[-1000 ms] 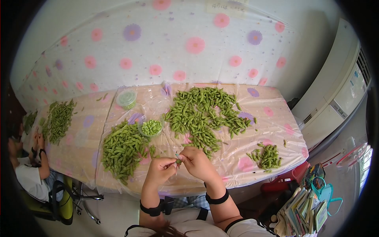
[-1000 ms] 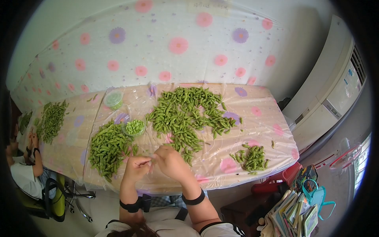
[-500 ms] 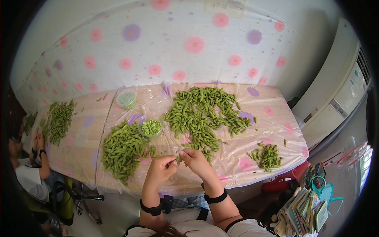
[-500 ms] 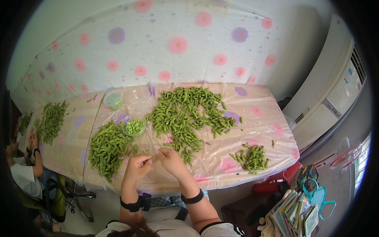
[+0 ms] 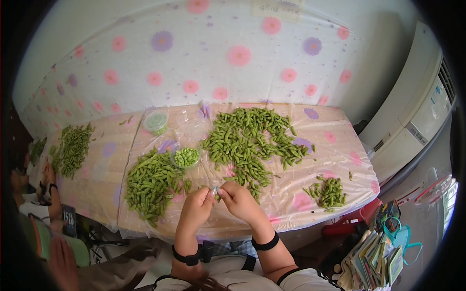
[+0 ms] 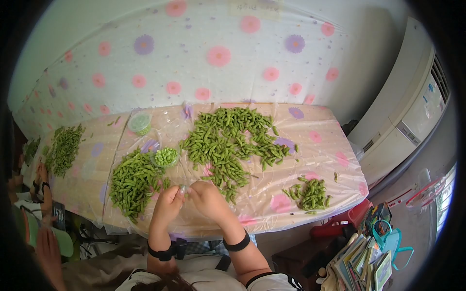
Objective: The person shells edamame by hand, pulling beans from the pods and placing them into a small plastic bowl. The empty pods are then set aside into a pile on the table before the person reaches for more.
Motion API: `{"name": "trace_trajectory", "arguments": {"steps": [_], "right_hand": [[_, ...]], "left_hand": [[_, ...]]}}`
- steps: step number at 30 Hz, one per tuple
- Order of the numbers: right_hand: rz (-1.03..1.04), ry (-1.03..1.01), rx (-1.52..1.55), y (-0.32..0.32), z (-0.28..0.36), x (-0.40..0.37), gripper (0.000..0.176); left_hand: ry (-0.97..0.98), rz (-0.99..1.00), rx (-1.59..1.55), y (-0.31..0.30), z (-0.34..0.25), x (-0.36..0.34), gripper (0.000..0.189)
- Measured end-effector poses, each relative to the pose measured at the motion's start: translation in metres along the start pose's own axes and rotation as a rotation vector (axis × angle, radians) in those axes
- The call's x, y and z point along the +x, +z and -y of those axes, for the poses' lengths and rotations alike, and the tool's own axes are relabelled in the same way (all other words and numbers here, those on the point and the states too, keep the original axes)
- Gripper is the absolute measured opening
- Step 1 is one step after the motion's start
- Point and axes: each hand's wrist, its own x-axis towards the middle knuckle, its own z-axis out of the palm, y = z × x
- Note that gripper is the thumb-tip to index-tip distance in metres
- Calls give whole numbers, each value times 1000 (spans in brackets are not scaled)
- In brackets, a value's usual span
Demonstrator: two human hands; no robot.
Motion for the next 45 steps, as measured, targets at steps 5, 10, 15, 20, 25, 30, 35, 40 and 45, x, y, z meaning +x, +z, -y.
{"name": "trace_trajectory", "arguments": {"steps": [5, 10, 15, 20, 25, 30, 35, 40, 45], "right_hand": [[-4, 96, 112, 6, -5, -3, 23], [90, 370, 487, 13, -14, -7, 28], [142, 562, 742, 10, -13, -7, 27], [99, 507, 759, 9, -9, -6, 27], [92, 498, 732, 6, -5, -5, 28], [87, 478, 674, 8, -6, -7, 29], [98, 471, 692, 10, -5, -7, 30], [113, 464, 703, 9, -4, -7, 30], [96, 435, 700, 9, -3, -7, 30]], "left_hand": [[-4, -56, -179, 8, -1, -3, 33], [219, -198, -139, 18, 18, -1, 26], [488, -281, 166, 11, -2, 4, 24], [385, -247, -9, 16, -6, 1, 23], [351, -167, 64, 12, -6, 0, 23], [335, -181, 77, 11, -10, -2, 22], [324, -208, 104, 11, -8, -3, 22], [342, -203, 92, 8, -12, -2, 24], [344, -173, 65, 5, -15, -3, 23]]}}
